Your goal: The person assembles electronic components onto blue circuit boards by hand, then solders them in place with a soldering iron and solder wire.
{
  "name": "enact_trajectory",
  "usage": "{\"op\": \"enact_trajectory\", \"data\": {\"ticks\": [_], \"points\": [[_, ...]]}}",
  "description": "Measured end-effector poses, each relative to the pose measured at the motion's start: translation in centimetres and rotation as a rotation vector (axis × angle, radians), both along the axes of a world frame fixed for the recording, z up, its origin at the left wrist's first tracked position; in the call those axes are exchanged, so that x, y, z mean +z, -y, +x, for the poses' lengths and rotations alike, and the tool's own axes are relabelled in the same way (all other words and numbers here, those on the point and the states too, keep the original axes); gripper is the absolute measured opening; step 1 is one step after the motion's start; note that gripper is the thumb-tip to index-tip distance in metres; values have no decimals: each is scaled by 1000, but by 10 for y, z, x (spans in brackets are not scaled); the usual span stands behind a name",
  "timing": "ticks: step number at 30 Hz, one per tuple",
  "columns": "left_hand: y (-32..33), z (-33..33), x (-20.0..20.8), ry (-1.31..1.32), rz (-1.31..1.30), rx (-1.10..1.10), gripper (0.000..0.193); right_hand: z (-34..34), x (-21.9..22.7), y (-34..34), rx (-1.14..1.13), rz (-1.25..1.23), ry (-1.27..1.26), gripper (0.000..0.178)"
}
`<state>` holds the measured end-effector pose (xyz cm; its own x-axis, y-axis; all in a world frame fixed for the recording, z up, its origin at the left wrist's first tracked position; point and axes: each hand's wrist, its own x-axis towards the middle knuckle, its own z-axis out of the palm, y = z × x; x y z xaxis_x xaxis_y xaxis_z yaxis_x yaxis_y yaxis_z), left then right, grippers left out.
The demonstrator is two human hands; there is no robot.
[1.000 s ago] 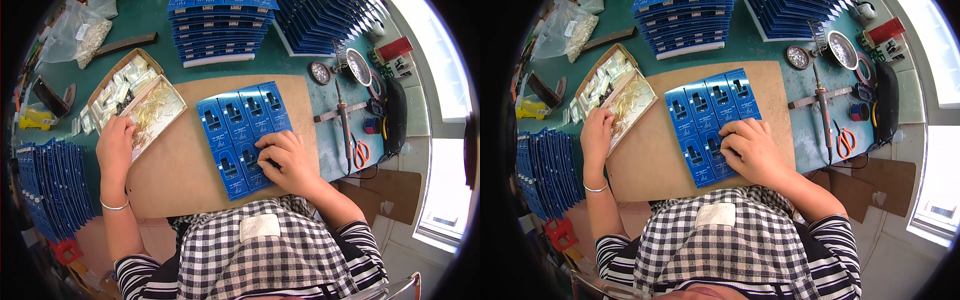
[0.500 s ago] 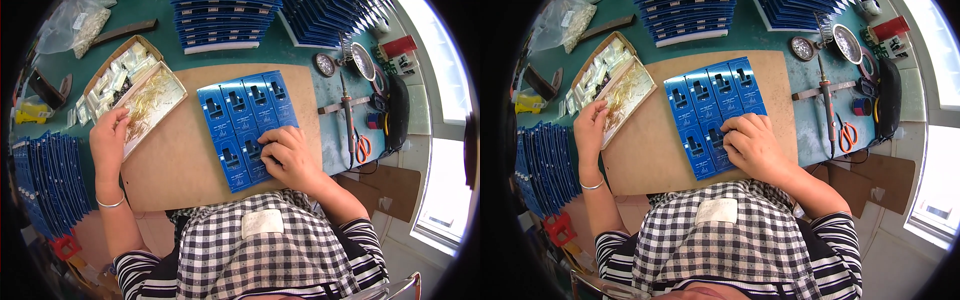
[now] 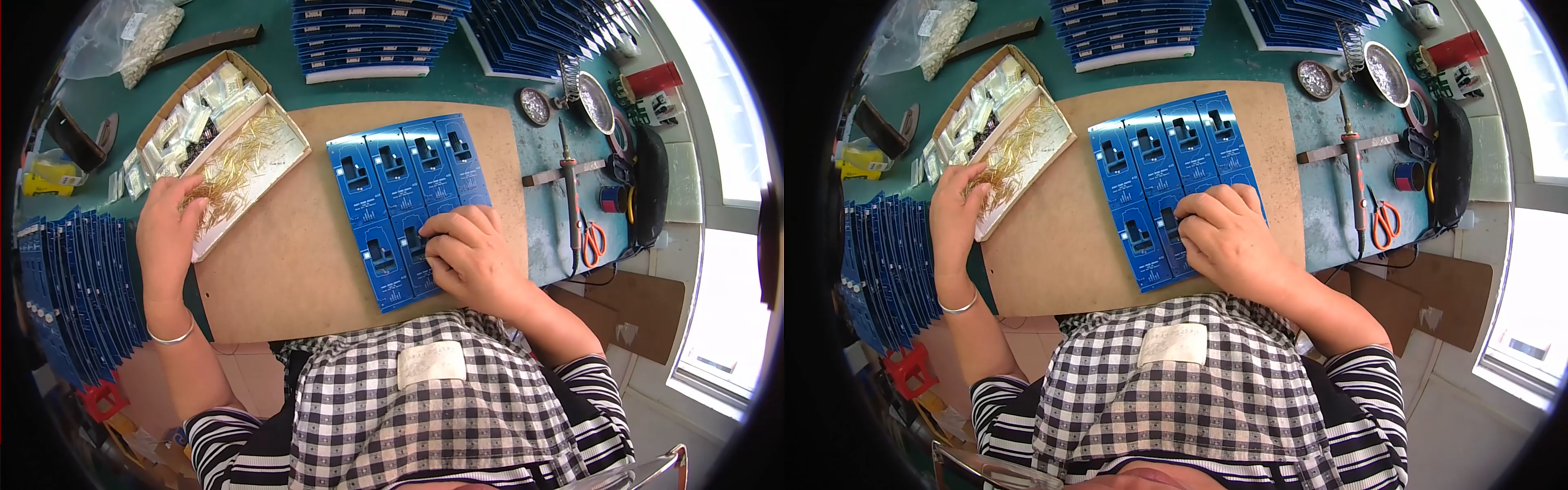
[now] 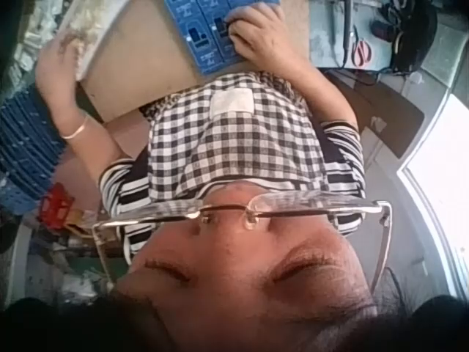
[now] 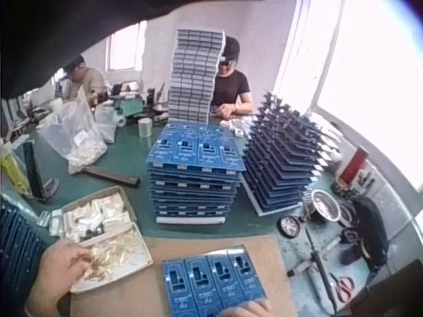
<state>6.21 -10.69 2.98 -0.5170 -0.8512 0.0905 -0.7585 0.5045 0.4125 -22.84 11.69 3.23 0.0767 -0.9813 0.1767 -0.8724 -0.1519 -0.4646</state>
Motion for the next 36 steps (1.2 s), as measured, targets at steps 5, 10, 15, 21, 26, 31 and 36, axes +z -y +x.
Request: {"op": "enact_trajectory", "data": {"ticks": [5,10,15,21,26,31,36], "points": [[4,4,-3,-5,18,8,24,0,6,6,65,17,-95,11],[2,6,-4,-44,2,16,8,8,19,13,182,9,-262,15],[1,-3,-9,-92,-37,28,5,10,19,6,195,5,-399,15],[3,-3,-9,-241,-116,94,8,2,8,-3,138,-71,-408,18],[6,1,-9,-293,-134,107,8,4,-2,-7,103,-145,-336,17],[11,-1,-13,-191,-60,144,9,6,-1,-10,64,-123,-309,16],[9,-5,-16,-199,-61,137,11,8,0,-10,39,-118,-316,17]]}}
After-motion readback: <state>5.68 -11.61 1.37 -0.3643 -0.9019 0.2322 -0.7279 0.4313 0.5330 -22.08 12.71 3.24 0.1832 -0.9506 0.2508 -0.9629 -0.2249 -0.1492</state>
